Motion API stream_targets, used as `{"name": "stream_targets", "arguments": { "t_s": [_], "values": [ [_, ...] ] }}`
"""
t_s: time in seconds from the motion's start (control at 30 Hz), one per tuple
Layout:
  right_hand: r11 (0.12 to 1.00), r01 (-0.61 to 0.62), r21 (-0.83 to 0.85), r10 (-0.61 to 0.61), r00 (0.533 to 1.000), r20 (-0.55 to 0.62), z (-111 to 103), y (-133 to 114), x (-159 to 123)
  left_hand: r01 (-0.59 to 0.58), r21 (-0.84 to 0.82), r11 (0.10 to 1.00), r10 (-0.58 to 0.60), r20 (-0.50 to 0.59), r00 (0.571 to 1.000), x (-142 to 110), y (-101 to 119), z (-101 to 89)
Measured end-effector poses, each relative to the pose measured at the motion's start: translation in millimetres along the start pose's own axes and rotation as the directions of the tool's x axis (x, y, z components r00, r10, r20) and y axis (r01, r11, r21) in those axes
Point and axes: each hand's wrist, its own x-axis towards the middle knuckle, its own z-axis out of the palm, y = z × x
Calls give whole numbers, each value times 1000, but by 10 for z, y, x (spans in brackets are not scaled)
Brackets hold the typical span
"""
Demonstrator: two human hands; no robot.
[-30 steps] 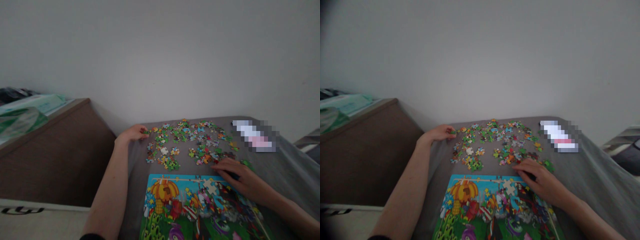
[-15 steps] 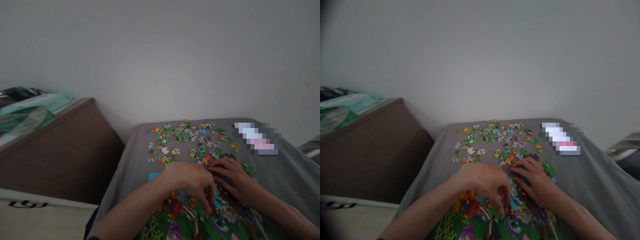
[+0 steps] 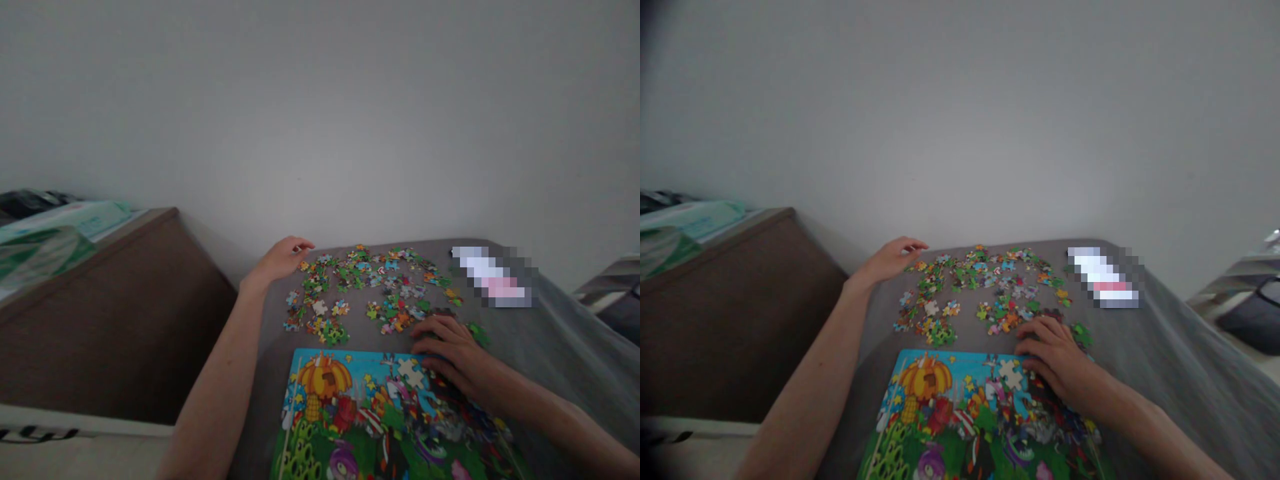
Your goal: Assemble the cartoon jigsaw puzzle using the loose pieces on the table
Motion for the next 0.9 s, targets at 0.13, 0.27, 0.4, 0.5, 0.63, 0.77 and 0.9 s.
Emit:
{"name": "stream_targets", "arguments": {
  "t_s": [0.13, 0.27, 0.4, 0.5, 0.63, 0.77, 0.9],
  "values": [
    [1000, -6, 6, 6, 1000, 3, 6, 4, -15, -42, 152, 987, 13, 182, 983, -20, -76, 325],
    [1000, -18, 17, 18, 1000, 15, -2, 5, -16, -49, 145, 988, 10, 259, 966, -44, -90, 382],
    [999, -44, 24, 43, 999, 27, 0, 21, -22, -41, 91, 995, 11, 302, 953, -38, -179, 265],
    [998, -66, 25, 65, 997, 31, 9, 32, -32, -9, 64, 998, -6, 240, 971, -13, -230, 223],
    [998, -58, 25, 57, 998, 14, 20, 36, -45, -8, 63, 998, -3, 164, 986, 12, -210, 293],
    [998, -54, 19, 54, 999, 8, 23, 37, -50, -83, 84, 993, 67, 173, 983, 25, -129, 478],
    [998, -65, 8, 65, 998, 21, 12, 37, -52, -135, 105, 985, 119, 146, 982, 48, -81, 591]
  ]
}}
